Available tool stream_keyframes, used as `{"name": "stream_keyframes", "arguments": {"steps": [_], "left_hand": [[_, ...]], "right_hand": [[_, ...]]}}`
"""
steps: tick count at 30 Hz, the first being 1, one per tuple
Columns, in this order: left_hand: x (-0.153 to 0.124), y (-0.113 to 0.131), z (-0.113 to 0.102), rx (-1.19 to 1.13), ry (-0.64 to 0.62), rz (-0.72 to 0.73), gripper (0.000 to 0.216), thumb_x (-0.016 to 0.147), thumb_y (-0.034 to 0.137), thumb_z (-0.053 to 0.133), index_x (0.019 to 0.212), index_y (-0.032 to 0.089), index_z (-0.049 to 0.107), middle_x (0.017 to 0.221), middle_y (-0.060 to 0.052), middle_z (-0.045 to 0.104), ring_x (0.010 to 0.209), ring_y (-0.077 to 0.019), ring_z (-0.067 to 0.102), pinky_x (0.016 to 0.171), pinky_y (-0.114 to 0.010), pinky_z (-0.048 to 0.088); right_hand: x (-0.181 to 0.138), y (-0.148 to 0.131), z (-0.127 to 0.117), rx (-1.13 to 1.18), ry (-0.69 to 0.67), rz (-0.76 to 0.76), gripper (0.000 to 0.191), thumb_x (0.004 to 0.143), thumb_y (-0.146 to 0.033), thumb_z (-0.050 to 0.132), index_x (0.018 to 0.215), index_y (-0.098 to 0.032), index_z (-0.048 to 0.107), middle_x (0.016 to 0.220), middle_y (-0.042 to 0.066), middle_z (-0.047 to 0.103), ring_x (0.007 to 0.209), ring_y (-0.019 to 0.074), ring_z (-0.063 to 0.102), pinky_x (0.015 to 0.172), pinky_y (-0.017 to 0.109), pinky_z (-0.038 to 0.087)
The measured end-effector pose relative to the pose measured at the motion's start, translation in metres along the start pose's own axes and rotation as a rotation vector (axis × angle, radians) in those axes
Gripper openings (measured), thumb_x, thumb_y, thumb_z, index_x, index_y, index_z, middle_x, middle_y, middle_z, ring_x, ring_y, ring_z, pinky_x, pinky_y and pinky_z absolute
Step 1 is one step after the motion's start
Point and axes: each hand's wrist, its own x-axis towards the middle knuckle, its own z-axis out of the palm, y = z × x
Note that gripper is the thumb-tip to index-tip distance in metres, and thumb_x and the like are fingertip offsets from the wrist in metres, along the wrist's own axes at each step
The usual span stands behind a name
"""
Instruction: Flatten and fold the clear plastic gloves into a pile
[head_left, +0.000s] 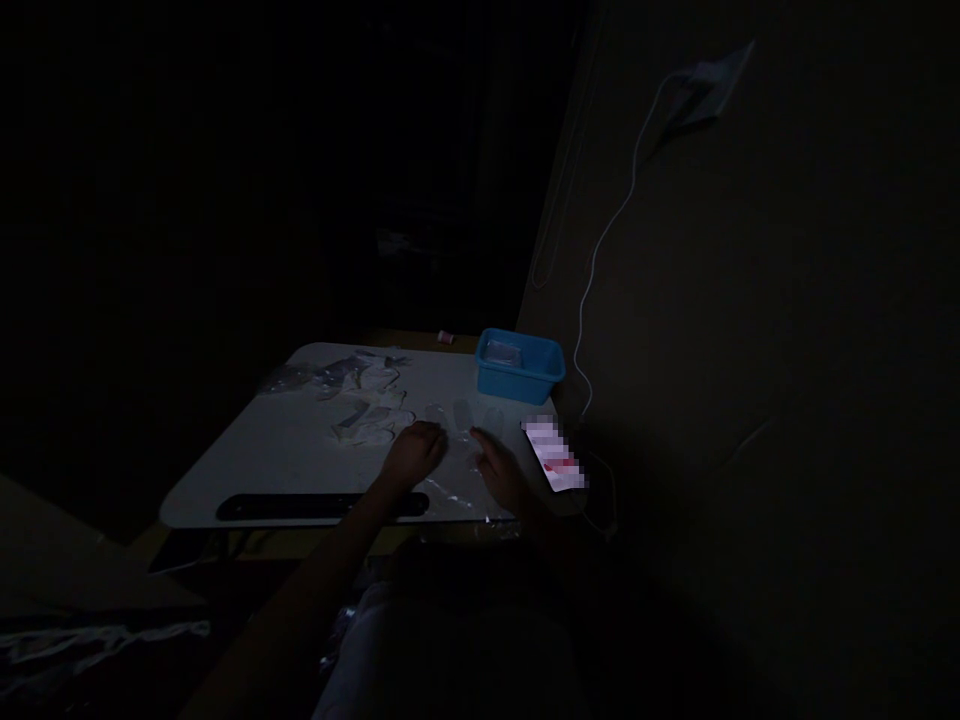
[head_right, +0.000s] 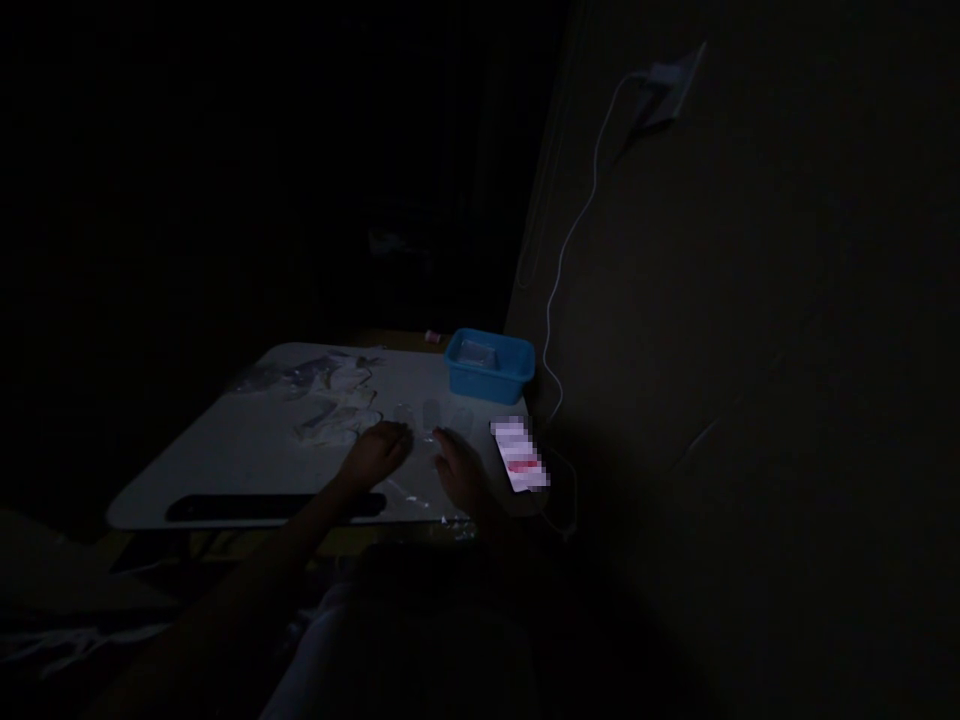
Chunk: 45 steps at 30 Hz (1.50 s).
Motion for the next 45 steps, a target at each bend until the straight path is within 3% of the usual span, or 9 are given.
{"name": "stream_keyframes", "arguments": {"steps": [11, 45], "left_hand": [[0.0005, -0.0007, 0.0007, -0.034, 0.034, 0.020, 0.031, 0.086, 0.025, 0.032, 0.080, 0.015, 0.060, 0.081, -0.009, 0.063, 0.081, -0.0188, 0.056, 0.075, -0.033, 0.043], [0.0000, -0.0009, 0.0018, -0.007, 0.041, 0.003, 0.029, 0.085, 0.024, 0.033, 0.082, 0.015, 0.060, 0.085, -0.009, 0.063, 0.084, -0.0192, 0.056, 0.078, -0.033, 0.043]], "right_hand": [[-0.0005, 0.0084, 0.0055, 0.068, 0.020, -0.029, 0.047, 0.083, -0.019, 0.039, 0.130, -0.023, 0.037, 0.132, 0.005, 0.043, 0.121, 0.0178, 0.039, 0.102, 0.037, 0.033], [0.0003, 0.0037, 0.0030, 0.070, 0.031, -0.058, 0.046, 0.081, -0.017, 0.041, 0.127, -0.022, 0.040, 0.129, 0.007, 0.046, 0.120, 0.0183, 0.041, 0.101, 0.038, 0.035]]}}
